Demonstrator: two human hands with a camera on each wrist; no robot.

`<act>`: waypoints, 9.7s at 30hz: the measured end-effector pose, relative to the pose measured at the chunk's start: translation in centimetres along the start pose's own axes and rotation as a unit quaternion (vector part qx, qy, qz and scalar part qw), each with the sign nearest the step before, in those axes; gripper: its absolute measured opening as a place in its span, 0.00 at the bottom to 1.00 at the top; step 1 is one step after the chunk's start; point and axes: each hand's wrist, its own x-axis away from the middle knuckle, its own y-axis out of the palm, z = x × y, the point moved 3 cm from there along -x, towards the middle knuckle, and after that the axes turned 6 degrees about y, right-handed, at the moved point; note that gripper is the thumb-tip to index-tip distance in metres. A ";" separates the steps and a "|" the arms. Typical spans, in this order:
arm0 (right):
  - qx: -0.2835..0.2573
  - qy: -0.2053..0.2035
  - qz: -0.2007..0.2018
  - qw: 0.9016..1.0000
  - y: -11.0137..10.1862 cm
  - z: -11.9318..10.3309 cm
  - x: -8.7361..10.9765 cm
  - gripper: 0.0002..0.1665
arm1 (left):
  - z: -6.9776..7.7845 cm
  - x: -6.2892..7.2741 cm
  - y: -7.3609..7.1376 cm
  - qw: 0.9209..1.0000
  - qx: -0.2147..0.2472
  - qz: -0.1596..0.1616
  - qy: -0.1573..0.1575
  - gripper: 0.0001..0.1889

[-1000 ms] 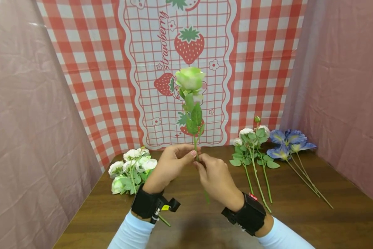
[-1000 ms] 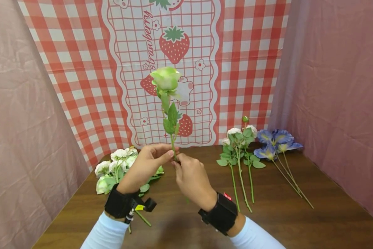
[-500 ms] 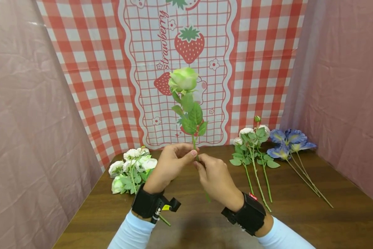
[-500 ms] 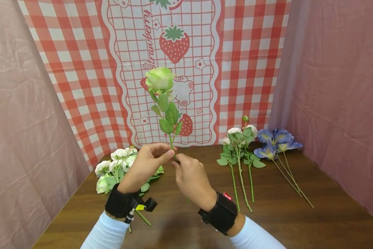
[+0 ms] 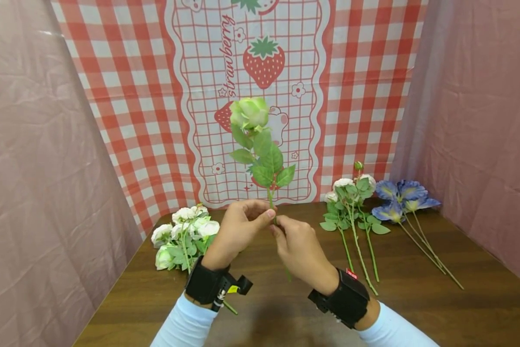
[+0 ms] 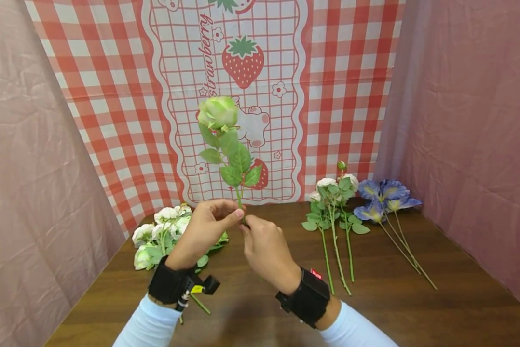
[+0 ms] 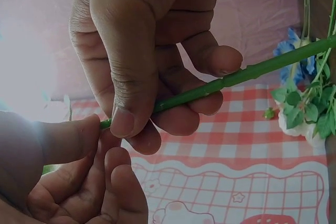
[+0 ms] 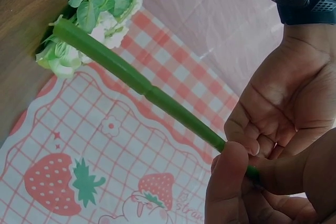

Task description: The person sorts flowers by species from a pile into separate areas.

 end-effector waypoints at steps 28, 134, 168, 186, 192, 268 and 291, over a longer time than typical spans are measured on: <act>-0.009 -0.020 -0.004 1.000 0.1 -0.1 0.2 0.07 | 0.0 -0.1 -0.1 0.998 -0.043 0.026 0.029 0.08; 0.192 0.266 -0.183 0.927 5.4 12.4 0.9 0.15 | -14.5 2.6 -10.8 0.809 -0.462 -0.122 -0.341 0.11; 0.178 0.236 -0.231 0.927 3.9 12.3 0.6 0.21 | -9.4 1.9 -13.3 0.841 -0.470 0.001 -0.269 0.07; 0.134 0.159 -0.181 0.961 -0.7 8.6 -1.7 0.36 | -4.1 1.4 -12.0 0.849 -0.480 0.173 -0.134 0.18; 0.121 0.151 -0.166 0.967 -1.7 7.0 -1.9 0.35 | -2.0 1.4 -11.0 0.854 -0.470 0.206 -0.077 0.20; 0.008 0.007 -0.100 0.995 -2.4 -0.8 -0.2 0.06 | -1.1 0.0 -0.4 0.990 0.090 -0.104 -0.020 0.14; 0.006 0.002 -0.083 0.997 -2.0 -0.8 -0.2 0.03 | -0.8 -0.2 0.0 0.994 0.095 -0.040 -0.042 0.14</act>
